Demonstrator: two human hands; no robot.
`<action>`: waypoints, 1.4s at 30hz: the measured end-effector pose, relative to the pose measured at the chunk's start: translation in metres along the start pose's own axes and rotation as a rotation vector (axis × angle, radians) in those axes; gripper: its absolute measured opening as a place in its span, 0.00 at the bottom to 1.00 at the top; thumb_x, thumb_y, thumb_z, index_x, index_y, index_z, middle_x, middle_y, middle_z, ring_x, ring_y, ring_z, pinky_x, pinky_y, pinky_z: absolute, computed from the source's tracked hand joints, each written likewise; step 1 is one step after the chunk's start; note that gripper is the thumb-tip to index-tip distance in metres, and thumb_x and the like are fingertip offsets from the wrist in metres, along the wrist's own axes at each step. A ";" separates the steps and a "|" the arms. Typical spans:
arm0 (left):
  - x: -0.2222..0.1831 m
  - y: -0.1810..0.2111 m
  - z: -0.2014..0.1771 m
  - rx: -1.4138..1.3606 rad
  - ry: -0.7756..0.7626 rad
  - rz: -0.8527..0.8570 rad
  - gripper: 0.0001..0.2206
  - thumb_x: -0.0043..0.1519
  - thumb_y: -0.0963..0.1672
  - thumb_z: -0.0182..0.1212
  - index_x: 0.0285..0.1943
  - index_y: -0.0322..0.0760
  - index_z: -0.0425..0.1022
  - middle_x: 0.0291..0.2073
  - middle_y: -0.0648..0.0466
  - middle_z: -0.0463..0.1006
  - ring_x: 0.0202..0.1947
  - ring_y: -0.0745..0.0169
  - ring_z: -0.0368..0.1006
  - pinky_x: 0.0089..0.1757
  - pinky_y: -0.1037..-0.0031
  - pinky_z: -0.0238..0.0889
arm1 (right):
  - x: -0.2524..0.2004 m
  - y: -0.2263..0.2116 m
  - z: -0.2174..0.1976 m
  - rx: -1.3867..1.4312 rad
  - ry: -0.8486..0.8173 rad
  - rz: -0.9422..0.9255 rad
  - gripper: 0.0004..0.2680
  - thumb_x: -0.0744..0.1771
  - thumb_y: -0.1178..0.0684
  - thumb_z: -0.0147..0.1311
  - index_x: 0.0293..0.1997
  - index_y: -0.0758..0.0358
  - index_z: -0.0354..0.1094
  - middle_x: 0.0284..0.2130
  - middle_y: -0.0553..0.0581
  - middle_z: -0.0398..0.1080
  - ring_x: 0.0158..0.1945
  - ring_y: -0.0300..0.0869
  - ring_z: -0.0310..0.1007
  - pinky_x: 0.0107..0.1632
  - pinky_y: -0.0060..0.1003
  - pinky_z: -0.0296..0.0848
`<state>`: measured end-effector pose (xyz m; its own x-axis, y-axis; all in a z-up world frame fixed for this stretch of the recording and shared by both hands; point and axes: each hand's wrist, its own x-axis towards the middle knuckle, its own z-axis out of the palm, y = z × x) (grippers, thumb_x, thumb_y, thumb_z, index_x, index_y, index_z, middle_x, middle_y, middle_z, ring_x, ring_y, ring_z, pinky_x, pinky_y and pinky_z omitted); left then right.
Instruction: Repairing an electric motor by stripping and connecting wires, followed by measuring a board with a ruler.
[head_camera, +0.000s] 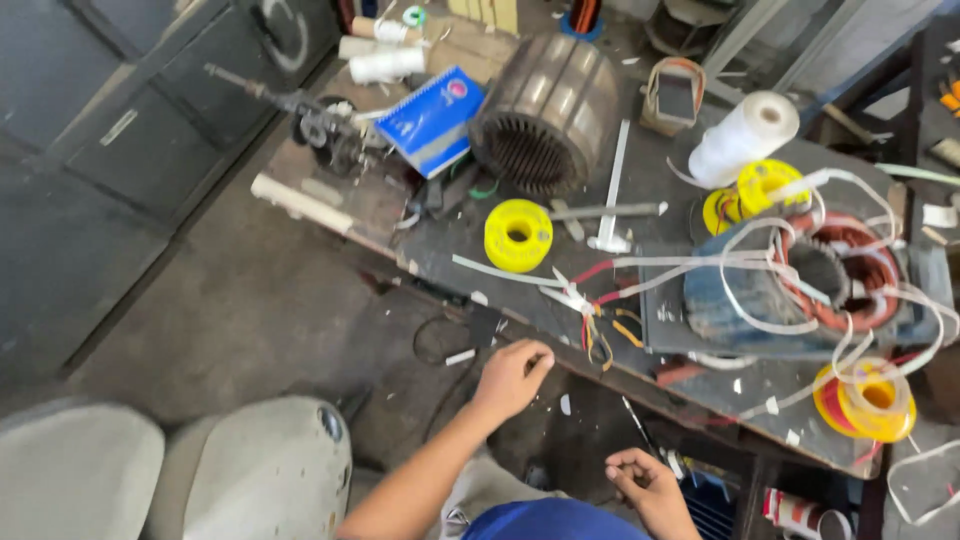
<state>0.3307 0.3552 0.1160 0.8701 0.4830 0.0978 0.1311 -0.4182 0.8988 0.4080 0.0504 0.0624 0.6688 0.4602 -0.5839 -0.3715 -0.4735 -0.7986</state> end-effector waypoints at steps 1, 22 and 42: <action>0.018 -0.006 -0.009 -0.007 -0.009 0.009 0.07 0.63 0.45 0.54 0.39 0.43 0.76 0.36 0.57 0.80 0.37 0.56 0.76 0.40 0.68 0.64 | 0.009 -0.009 0.006 0.002 0.015 -0.001 0.03 0.64 0.63 0.63 0.38 0.72 0.78 0.14 0.58 0.65 0.18 0.42 0.63 0.25 0.34 0.61; 0.082 -0.012 0.032 -0.144 -0.800 0.152 0.07 0.62 0.43 0.54 0.42 0.42 0.78 0.33 0.57 0.80 0.29 0.61 0.75 0.34 0.71 0.65 | 0.019 -0.063 0.048 0.147 0.239 0.131 0.03 0.66 0.59 0.60 0.37 0.66 0.77 0.15 0.56 0.67 0.21 0.39 0.67 0.30 0.35 0.67; 0.042 0.128 0.154 -0.208 -1.092 -0.174 0.14 0.62 0.48 0.56 0.44 0.37 0.82 0.29 0.52 0.83 0.29 0.67 0.77 0.39 0.77 0.72 | -0.062 -0.021 -0.055 0.310 0.430 -0.219 0.03 0.67 0.55 0.57 0.39 0.60 0.76 0.18 0.50 0.71 0.24 0.32 0.70 0.32 0.27 0.68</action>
<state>0.4571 0.2034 0.1688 0.8110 -0.4529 -0.3705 0.2983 -0.2248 0.9276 0.4099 -0.0093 0.1231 0.9291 0.1456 -0.3401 -0.3229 -0.1297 -0.9375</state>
